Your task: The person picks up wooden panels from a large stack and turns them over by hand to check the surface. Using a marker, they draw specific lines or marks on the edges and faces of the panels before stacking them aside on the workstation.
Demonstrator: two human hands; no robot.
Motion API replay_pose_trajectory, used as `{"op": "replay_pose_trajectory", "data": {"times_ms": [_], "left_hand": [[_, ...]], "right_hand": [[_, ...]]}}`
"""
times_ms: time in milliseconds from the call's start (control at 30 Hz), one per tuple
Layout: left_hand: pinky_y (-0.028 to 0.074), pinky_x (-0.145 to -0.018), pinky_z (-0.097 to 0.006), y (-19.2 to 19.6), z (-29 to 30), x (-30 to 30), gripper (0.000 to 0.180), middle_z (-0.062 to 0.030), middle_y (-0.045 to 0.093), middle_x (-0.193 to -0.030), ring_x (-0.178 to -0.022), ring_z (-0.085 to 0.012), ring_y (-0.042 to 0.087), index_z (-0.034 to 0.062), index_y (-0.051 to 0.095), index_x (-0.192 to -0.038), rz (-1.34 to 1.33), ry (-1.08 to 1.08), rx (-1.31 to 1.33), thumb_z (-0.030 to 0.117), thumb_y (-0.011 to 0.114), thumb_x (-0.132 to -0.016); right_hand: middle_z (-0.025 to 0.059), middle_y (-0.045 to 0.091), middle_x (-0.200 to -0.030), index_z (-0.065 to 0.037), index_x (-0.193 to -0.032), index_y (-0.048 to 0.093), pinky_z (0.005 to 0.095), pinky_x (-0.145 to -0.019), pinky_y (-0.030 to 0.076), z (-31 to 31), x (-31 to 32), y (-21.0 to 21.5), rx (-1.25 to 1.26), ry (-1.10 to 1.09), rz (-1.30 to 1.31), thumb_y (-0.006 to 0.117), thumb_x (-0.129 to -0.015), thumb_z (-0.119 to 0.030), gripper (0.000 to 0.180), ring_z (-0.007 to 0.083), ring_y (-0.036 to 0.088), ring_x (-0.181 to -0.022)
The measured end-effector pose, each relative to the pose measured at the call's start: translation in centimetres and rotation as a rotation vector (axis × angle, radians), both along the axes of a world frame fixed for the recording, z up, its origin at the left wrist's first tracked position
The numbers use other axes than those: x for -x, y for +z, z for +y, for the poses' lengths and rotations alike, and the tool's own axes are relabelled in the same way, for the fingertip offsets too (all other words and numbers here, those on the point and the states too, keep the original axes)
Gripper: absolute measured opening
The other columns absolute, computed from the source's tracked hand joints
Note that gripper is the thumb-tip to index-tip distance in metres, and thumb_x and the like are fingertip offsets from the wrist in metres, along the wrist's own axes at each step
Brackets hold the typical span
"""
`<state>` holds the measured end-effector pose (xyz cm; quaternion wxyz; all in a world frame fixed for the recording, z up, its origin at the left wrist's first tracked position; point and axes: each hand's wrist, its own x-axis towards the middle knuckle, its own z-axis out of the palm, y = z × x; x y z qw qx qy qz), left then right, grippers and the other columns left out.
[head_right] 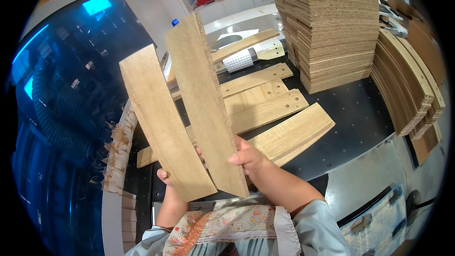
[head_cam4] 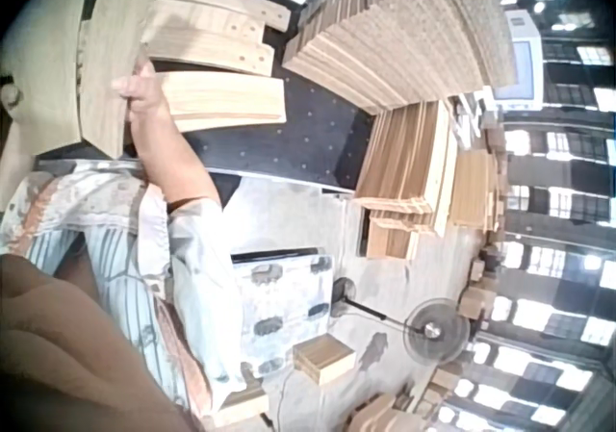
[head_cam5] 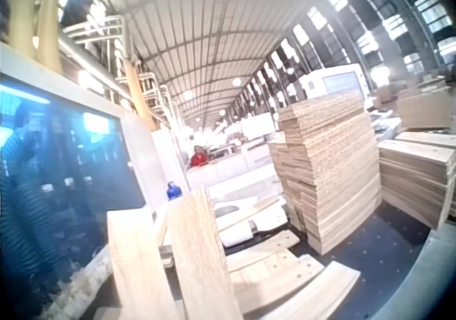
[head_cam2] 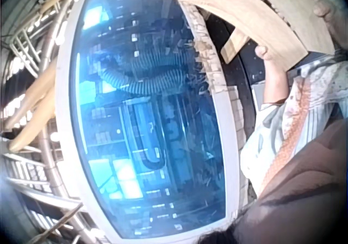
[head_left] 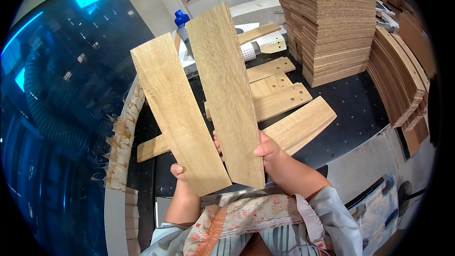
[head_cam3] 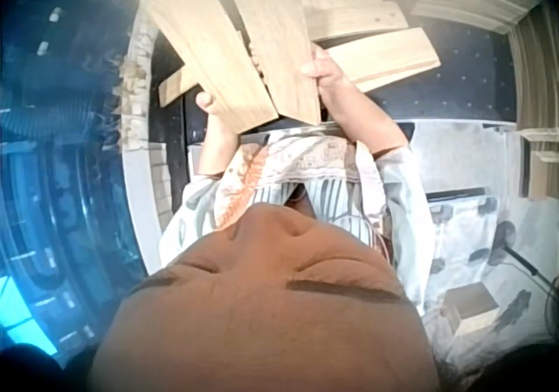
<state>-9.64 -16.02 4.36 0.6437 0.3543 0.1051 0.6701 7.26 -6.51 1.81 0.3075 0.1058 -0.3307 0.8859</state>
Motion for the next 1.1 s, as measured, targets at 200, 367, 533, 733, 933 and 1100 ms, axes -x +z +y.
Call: {"op": "replay_pose_trajectory", "data": {"times_ms": [200,367,533,733,933,1100], "left_hand": [[0.04,-0.096,-0.042,-2.9,1.2,2.9,0.062,-0.0209,0.053,-0.117,-0.109,-0.0322,0.052,-0.0071,0.039,-0.124,0.101,0.179,0.113,-0.005,0.038,-0.063],[0.044,-0.091,-0.041,-3.8,2.2,2.8,0.045,-0.0177,0.056,-0.112,-0.104,-0.0276,0.055,-0.0039,0.045,-0.12,0.079,0.268,0.273,0.01,0.038,-0.078],[0.052,-0.076,-0.037,-2.3,3.5,-1.1,0.05,-0.0153,0.058,-0.109,-0.094,-0.0258,0.059,0.0002,0.048,-0.118,0.071,0.268,0.406,0.041,0.046,-0.088],[0.053,-0.072,-0.034,-5.6,5.1,-1.4,0.041,-0.0128,0.059,-0.103,-0.089,-0.0238,0.06,0.0026,0.051,-0.114,-0.159,-0.045,0.372,0.035,0.048,-0.089],[0.052,-0.075,-0.035,-5.6,5.9,-2.8,0.039,-0.0125,0.058,-0.104,-0.091,-0.0237,0.059,0.0028,0.05,-0.114,-0.155,-0.052,0.37,0.034,0.048,-0.09],[0.051,-0.078,-0.035,-5.2,5.9,-2.5,0.038,-0.0123,0.057,-0.104,-0.093,-0.0237,0.058,0.003,0.05,-0.114,-0.125,0.057,0.392,0.033,0.049,-0.09]], "right_hand": [[0.0168,0.048,-0.125,0.003,-0.133,0.03,0.0381,-0.094,0.042,0.1,-0.8,-0.9,0.043,-0.075,-0.06,0.066,-0.059,-0.016,0.084,0.0258,0.051,-0.113],[0.0189,0.05,-0.123,0.006,-0.132,0.03,0.0373,-0.094,0.042,0.3,-0.5,-2.4,0.1,-0.076,-0.081,0.057,-0.065,-0.009,0.073,0.0274,0.053,-0.11],[0.0131,0.053,-0.118,0.003,-0.126,0.039,0.0326,-0.09,0.044,-0.1,0.4,-2.8,0.058,-0.103,-0.06,0.05,-0.086,-0.011,0.044,0.0199,0.054,-0.106],[0.0047,0.059,-0.093,0.001,-0.104,0.053,0.0267,-0.073,0.045,-1.4,2.8,-2.8,-0.25,-0.534,-0.353,0.05,-0.092,-0.027,0.03,0.0118,0.054,-0.081],[0.0018,0.056,-0.083,-0.001,-0.096,0.052,0.0261,-0.069,0.043,-0.1,3.1,-2.6,-0.52,-0.789,-0.664,0.049,-0.093,-0.026,0.025,0.0097,0.051,-0.077],[0.0182,0.05,-0.09,-0.003,-0.101,0.05,0.0408,-0.076,0.039,0.4,4.8,-1.4,-1.067,-1.323,-0.827,0.053,-0.084,-0.015,0.021,0.0339,0.048,-0.087]]}}
